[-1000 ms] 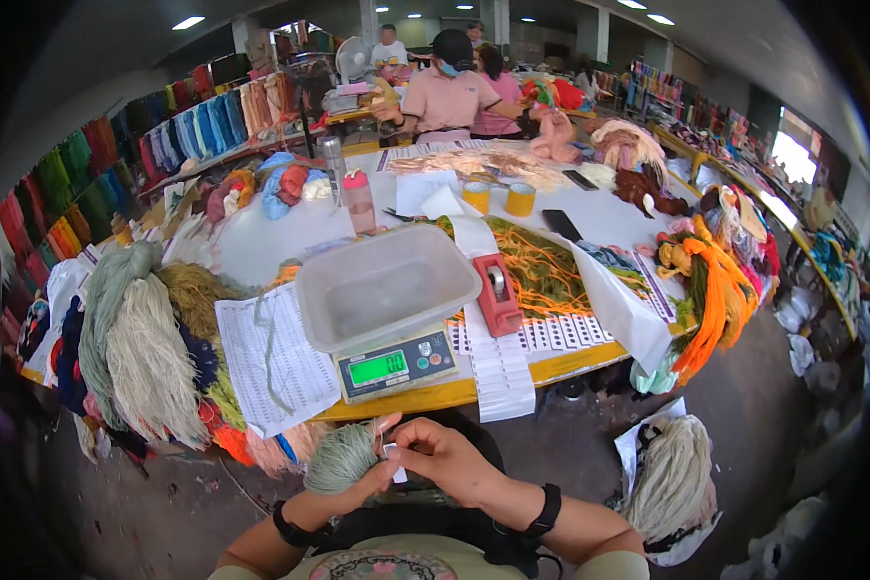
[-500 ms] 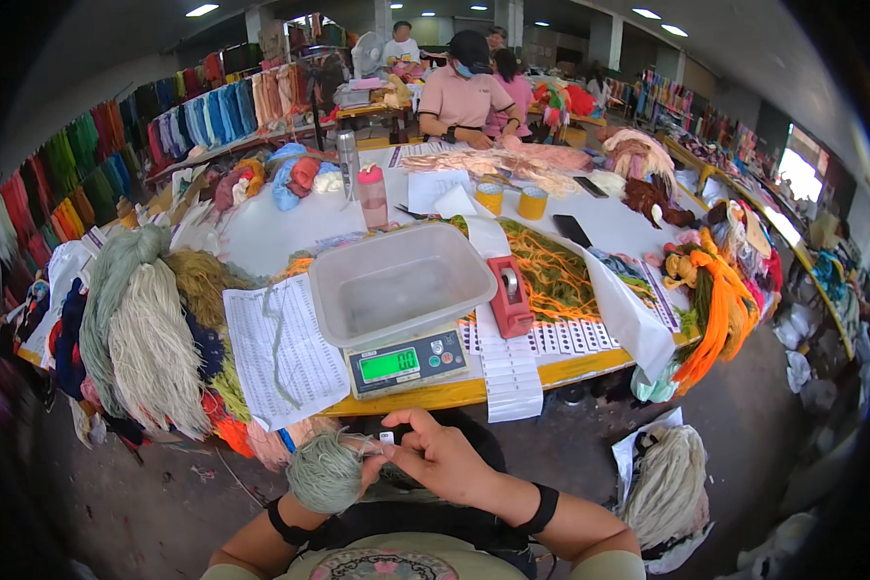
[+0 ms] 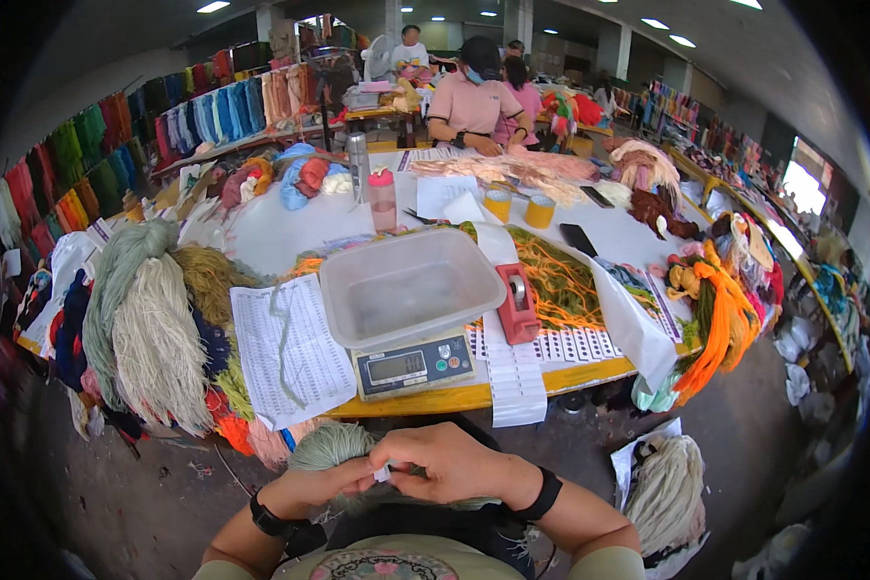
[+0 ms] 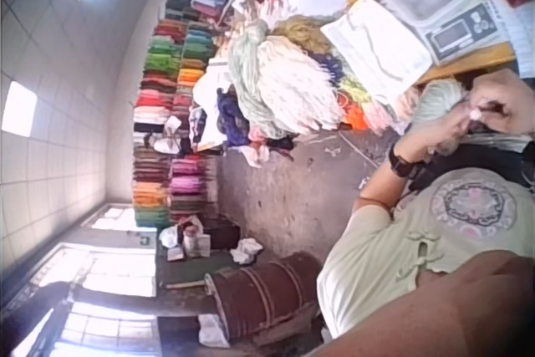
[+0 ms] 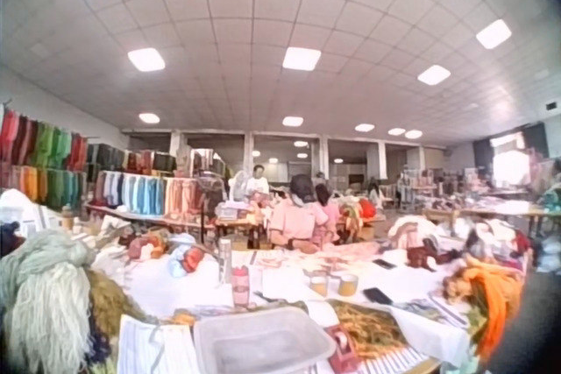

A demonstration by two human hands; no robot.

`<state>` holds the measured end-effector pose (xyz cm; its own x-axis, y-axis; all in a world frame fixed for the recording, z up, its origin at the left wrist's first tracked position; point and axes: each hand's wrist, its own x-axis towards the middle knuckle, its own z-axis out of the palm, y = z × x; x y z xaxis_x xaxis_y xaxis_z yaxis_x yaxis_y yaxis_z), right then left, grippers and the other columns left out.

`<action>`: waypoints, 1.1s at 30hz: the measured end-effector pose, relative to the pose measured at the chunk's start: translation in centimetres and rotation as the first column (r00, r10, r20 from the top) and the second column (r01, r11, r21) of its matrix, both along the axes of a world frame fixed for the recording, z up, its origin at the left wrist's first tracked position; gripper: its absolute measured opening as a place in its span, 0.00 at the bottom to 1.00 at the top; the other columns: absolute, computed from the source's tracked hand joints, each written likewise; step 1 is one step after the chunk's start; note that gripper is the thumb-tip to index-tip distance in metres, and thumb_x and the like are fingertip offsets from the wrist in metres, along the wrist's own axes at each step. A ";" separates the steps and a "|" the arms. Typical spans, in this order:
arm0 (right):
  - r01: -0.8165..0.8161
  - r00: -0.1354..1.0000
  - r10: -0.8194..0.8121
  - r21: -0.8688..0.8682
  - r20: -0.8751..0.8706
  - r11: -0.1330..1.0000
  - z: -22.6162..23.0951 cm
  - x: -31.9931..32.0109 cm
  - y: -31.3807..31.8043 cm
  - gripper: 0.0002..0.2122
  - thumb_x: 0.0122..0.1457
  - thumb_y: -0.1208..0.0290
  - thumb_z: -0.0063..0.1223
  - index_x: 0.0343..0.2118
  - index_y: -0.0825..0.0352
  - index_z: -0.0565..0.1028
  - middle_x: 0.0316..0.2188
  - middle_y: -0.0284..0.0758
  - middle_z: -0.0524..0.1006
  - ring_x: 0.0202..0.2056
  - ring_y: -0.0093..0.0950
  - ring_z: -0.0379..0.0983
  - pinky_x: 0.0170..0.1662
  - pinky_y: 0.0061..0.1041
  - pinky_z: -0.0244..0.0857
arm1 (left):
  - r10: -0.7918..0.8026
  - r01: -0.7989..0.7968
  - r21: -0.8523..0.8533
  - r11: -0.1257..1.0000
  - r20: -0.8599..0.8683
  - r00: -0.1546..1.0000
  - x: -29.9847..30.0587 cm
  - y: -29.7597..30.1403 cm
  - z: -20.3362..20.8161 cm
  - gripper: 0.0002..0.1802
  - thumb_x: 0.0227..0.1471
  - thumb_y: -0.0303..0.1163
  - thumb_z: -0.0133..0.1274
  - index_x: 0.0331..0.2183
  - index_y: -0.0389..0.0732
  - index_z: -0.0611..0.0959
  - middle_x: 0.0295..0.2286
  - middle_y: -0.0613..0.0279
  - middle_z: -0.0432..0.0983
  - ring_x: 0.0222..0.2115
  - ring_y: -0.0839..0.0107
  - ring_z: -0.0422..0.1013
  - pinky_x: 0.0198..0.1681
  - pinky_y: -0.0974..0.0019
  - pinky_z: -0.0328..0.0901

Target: The person gathers a bundle of green yarn, weighs it on a digital scale, and wraps a small white tag around the bundle. They repeat this process, weighing additional bundles and applying tags to each one.

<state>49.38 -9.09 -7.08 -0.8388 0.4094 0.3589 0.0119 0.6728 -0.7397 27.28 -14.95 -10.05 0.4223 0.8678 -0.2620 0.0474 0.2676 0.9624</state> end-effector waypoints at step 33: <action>0.388 0.877 -0.191 -0.413 0.442 0.824 -2.1 17.2 2.7 0.09 0.62 0.66 0.53 0.35 0.68 0.76 0.26 0.28 0.76 0.32 0.15 0.67 0.38 0.20 0.63 | 0.393 -0.392 -0.035 0.919 0.024 0.919 -12.0 -4.7 4.8 0.14 0.52 0.28 0.58 0.40 0.31 0.78 0.33 0.50 0.79 0.21 0.74 0.73 0.21 0.75 0.62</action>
